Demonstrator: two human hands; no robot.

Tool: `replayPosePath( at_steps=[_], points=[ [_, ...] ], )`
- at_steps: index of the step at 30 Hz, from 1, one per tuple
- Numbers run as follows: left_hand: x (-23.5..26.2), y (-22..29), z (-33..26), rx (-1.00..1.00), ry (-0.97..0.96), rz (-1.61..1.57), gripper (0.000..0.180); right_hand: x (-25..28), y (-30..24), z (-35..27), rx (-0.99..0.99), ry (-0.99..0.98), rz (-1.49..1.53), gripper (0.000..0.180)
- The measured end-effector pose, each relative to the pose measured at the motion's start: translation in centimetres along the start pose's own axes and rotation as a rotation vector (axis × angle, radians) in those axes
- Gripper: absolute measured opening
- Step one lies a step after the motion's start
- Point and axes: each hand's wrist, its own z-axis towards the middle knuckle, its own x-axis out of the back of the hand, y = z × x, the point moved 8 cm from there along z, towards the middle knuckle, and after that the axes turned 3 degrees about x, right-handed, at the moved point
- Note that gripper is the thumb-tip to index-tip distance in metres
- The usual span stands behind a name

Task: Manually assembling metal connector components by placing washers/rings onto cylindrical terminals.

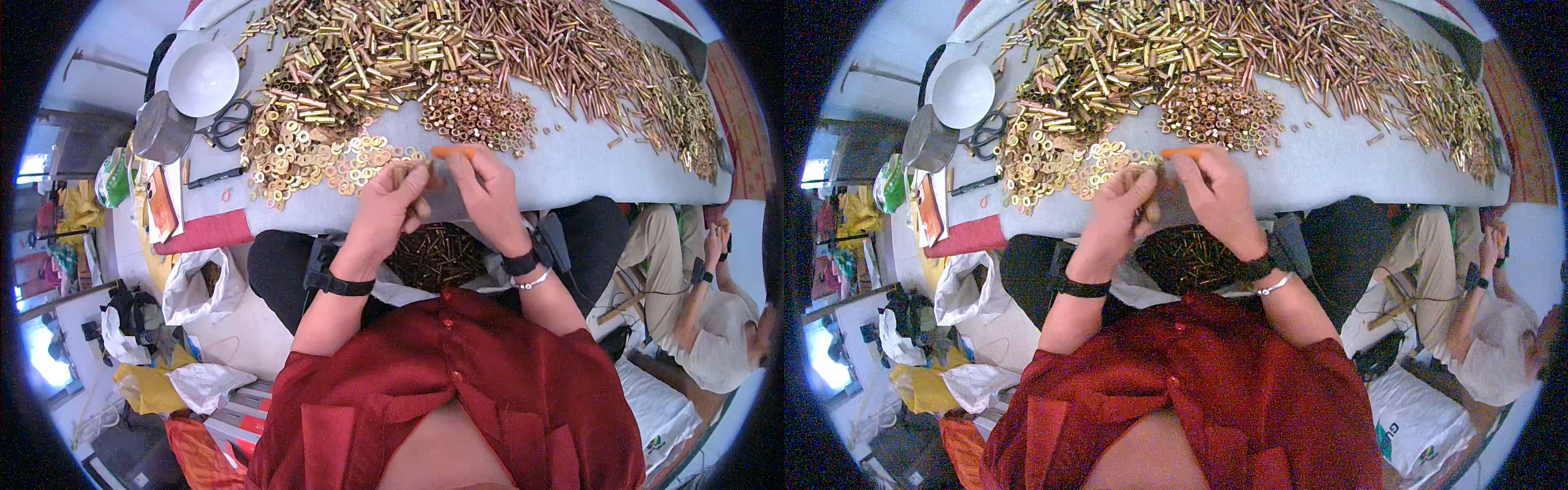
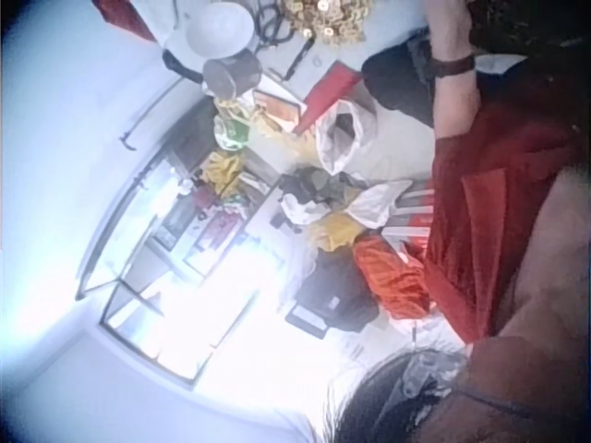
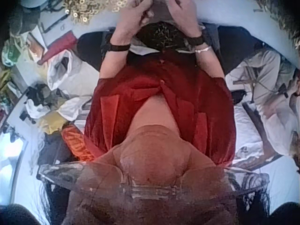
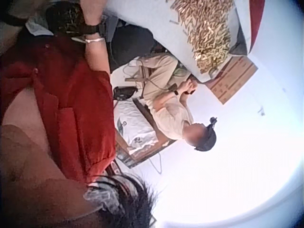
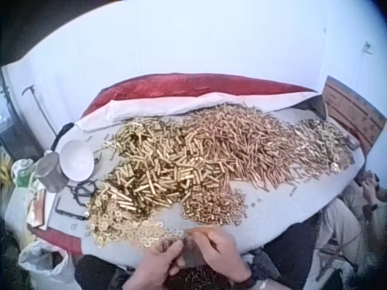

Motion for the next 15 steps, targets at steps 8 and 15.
replayPosePath(
  at_steps=[8, 15],
  points=[
    [3.7, 2.2, 0.4, -0.138, 0.221, -0.019, 0.016, -2.9, -1.2, 2.3, 0.443, -0.033, -0.771, 0.010],
    [3.2, 2.0, 0.4, -0.145, 0.202, 0.020, 0.015, -2.1, -0.7, 2.0, 0.396, 0.041, -0.738, 0.013]
  ],
)
